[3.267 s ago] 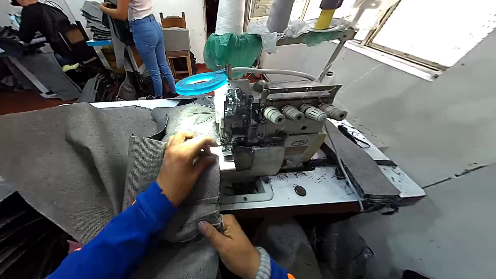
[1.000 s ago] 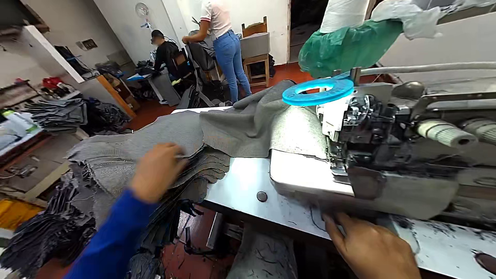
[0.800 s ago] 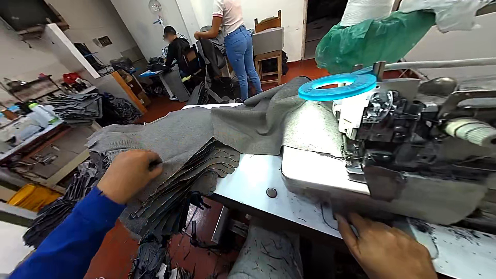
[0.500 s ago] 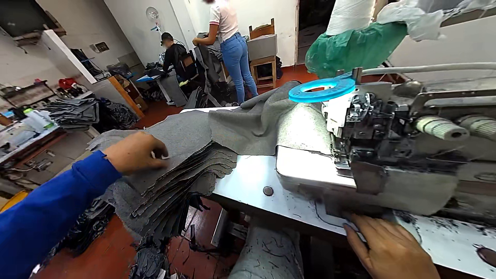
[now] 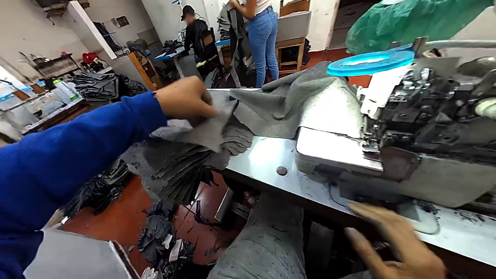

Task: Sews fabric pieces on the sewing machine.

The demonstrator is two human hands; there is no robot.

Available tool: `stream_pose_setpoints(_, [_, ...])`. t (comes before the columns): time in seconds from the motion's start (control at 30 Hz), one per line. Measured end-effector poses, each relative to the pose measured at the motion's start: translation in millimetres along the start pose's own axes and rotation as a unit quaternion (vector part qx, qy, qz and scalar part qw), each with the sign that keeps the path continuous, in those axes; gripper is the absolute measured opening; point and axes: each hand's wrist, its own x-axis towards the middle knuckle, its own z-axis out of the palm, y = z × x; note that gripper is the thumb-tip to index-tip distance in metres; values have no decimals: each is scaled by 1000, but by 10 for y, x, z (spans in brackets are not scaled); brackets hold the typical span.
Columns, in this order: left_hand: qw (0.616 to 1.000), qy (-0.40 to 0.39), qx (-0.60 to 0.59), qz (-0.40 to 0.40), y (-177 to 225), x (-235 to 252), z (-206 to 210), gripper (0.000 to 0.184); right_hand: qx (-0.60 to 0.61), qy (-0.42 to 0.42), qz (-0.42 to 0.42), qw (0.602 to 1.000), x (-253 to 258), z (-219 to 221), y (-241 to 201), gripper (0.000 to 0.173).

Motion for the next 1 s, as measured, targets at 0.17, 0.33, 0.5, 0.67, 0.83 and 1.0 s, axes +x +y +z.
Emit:
stream_pose_setpoints(0.17, [908, -84, -411, 8, 1120, 181, 931, 19, 420, -53, 146, 894, 390, 384, -638, 105])
stream_pose_setpoints(0.33, [921, 99, -245, 286, 1243, 702, 1823, 16, 468, 135, 341, 804, 858, 597, -920, 25])
stream_pose_setpoints(0.5, [860, 275, -43, 428, 803, 592, 2365, 39, 402, -25, 333, 853, 291, 560, -576, 17])
stream_pose_setpoints(0.67, [872, 341, 12, 350, 787, 566, 2340, 54, -122, 92, 216, 964, -142, -765, 74, 23])
stream_pose_setpoints(0.83, [853, 334, -22, 401, 995, 1083, 2271, 71, -373, 32, 417, 828, -464, -2059, 684, 27])
stream_pose_setpoints(1.0, [849, 325, -32, 416, 963, 1145, 2311, 84, -404, -74, 414, 812, -392, -2085, 778, 21])
